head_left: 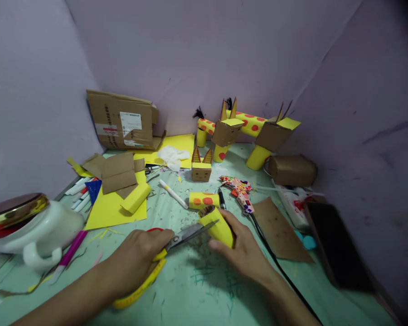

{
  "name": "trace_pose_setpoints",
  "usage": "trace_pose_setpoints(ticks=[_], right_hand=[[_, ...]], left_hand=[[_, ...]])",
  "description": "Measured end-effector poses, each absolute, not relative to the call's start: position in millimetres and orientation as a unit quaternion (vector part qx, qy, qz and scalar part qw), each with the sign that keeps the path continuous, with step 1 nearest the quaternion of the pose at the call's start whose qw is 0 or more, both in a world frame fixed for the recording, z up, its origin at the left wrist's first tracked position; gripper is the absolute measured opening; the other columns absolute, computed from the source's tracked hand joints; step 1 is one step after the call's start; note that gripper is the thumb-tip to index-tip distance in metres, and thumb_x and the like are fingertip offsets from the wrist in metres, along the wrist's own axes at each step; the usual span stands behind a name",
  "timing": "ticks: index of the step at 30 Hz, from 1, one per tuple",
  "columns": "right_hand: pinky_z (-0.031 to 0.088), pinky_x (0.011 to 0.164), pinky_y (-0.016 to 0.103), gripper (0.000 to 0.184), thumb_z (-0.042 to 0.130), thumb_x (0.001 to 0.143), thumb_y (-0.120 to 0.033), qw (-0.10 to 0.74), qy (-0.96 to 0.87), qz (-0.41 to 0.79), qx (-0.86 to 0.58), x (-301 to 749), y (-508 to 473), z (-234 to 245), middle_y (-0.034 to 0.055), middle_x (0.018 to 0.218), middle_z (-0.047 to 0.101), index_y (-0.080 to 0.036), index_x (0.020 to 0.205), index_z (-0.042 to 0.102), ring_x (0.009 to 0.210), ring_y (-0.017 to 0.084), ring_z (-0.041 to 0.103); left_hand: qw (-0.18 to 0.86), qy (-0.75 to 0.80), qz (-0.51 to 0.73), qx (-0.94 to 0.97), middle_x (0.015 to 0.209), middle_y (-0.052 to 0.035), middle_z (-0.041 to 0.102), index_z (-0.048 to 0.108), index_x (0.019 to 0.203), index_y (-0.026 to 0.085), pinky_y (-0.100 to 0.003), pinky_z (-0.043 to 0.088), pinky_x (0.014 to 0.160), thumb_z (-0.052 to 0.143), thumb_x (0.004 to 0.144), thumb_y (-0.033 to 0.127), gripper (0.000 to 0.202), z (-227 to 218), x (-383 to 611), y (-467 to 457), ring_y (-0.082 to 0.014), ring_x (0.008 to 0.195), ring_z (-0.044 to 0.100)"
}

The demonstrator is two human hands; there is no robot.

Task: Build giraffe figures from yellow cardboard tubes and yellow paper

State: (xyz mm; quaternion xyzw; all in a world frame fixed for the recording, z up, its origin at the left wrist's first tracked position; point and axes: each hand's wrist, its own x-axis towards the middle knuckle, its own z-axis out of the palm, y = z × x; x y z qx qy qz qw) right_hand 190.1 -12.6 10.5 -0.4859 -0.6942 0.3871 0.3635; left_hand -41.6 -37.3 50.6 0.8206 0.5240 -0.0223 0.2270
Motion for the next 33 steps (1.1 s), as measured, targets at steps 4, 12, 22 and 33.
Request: trace_pose_setpoints(ticks=[4, 12, 22, 33], right_hand=[[0.042, 0.05, 0.021, 0.037, 0.068, 0.067, -0.034, 0.286, -0.623, 0.605, -0.404, 193.0, -9.4, 22.6, -0.0004, 0.074, 0.062, -0.016, 0.099, 0.061, 0.06, 0.013, 0.053], [0.04, 0.05, 0.017, 0.02, 0.051, 0.064, -0.006, 0.314, -0.643, 0.562, -0.414, 182.1, -15.5, 3.5, -0.0032, 0.071, 0.057, -0.017, 0.08, 0.056, 0.059, 0.01, 0.049], [0.044, 0.055, 0.02, 0.022, 0.053, 0.066, -0.009, 0.321, -0.645, 0.536, -0.44, 177.0, -19.1, 0.2, -0.0019, 0.075, 0.059, -0.017, 0.086, 0.056, 0.062, 0.012, 0.051], [0.039, 0.049, 0.018, 0.02, 0.051, 0.06, -0.006, 0.317, -0.658, 0.504, -0.461, 178.2, -17.7, 1.7, -0.0047, 0.065, 0.054, -0.018, 0.076, 0.052, 0.056, 0.01, 0.047]], left_hand=[[0.189, 0.492, -0.035, 0.849, 0.084, -0.002, 0.062, 0.051, 0.092, 0.022, -0.026, 0.041, 0.066, 0.035, 0.081, 0.007, 0.024, 43.4, -51.1, -38.5, -0.0164, 0.075, 0.058], [0.225, 0.503, -0.024, 0.834, 0.104, -0.0048, 0.056, 0.051, 0.107, 0.024, -0.036, 0.041, 0.087, 0.034, 0.08, 0.002, 0.039, 47.0, -40.5, -45.7, -0.0192, 0.095, 0.051], [0.079, 0.494, -0.109, 0.859, 0.087, -0.0093, 0.064, 0.057, 0.103, 0.019, -0.038, 0.044, 0.067, 0.034, 0.076, 0.0, 0.04, 46.6, -35.4, -50.4, -0.0263, 0.079, 0.058], [0.123, 0.495, -0.119, 0.852, 0.079, -0.0044, 0.064, 0.054, 0.089, 0.021, -0.033, 0.043, 0.065, 0.04, 0.077, 0.008, 0.023, 43.4, -41.1, -47.2, -0.0208, 0.073, 0.058]])
